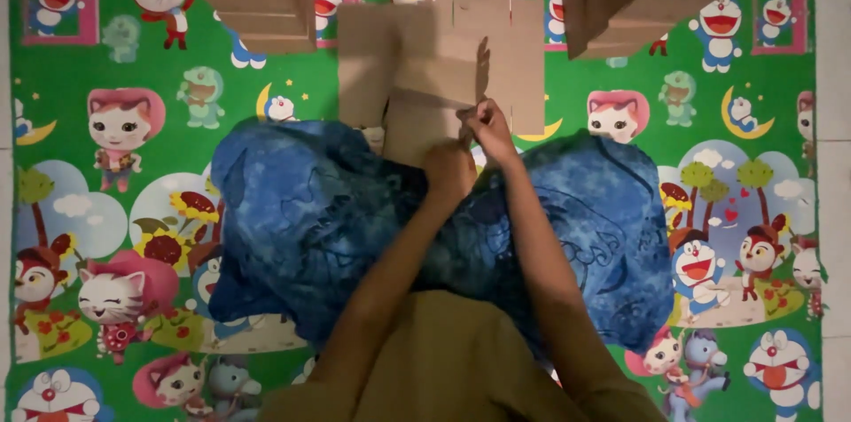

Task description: Folding flat cardboard templates into small rectangular boxes and stacking them.

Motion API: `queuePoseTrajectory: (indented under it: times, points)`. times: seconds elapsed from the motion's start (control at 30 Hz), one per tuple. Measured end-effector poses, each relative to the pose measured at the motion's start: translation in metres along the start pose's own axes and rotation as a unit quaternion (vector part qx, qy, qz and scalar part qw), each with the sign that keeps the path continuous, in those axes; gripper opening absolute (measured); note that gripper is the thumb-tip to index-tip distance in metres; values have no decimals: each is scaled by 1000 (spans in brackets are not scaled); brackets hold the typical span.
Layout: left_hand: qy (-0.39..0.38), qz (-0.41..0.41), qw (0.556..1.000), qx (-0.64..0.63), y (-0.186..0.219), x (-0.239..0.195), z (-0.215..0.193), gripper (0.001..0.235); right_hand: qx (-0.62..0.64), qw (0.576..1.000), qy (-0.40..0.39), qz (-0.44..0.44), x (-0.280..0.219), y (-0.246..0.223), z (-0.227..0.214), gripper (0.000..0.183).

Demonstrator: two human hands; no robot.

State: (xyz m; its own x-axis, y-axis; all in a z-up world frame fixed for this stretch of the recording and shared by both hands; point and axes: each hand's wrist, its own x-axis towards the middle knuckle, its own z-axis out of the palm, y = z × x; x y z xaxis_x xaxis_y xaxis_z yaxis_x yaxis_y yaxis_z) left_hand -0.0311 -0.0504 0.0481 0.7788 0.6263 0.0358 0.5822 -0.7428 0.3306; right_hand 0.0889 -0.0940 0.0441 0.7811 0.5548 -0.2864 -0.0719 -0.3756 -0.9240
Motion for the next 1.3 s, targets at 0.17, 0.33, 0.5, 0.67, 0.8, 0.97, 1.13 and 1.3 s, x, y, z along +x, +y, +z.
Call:
queuePoseTrajectory:
  times: [0.17,0.33,0.5,0.67,0.8,0.97,1.13,1.3]
  points:
    - [152,90,984,-2,13,-7,0,28,-29,999,-17,3,23,43,-6,24]
    - [12,77,997,22,5,5,74,31,-22,998,-7,-55,1,16,-3,27]
    - [-60,87,993,-53,5,6,37,27,33,996,22,-81,-18,-12,0,20]
    - [0,89,996,6,4,6,73,20,9,984,73,-162,15,40,0,16]
    - [68,107,988,91,9,13,63,13,-31,984,45,-171,13,31,-2,16]
    - [26,89,992,-83,-4,9,37,19,-80,993,66,-52,-12,-3,-4,29]
    - [47,107,908,-403,-28,1,-109,40,-220,949,132,-180,-3,-30,-34,11]
    - [136,30,902,-409,-102,-29,-157,20,-342,889,113,-284,18,-104,-65,8]
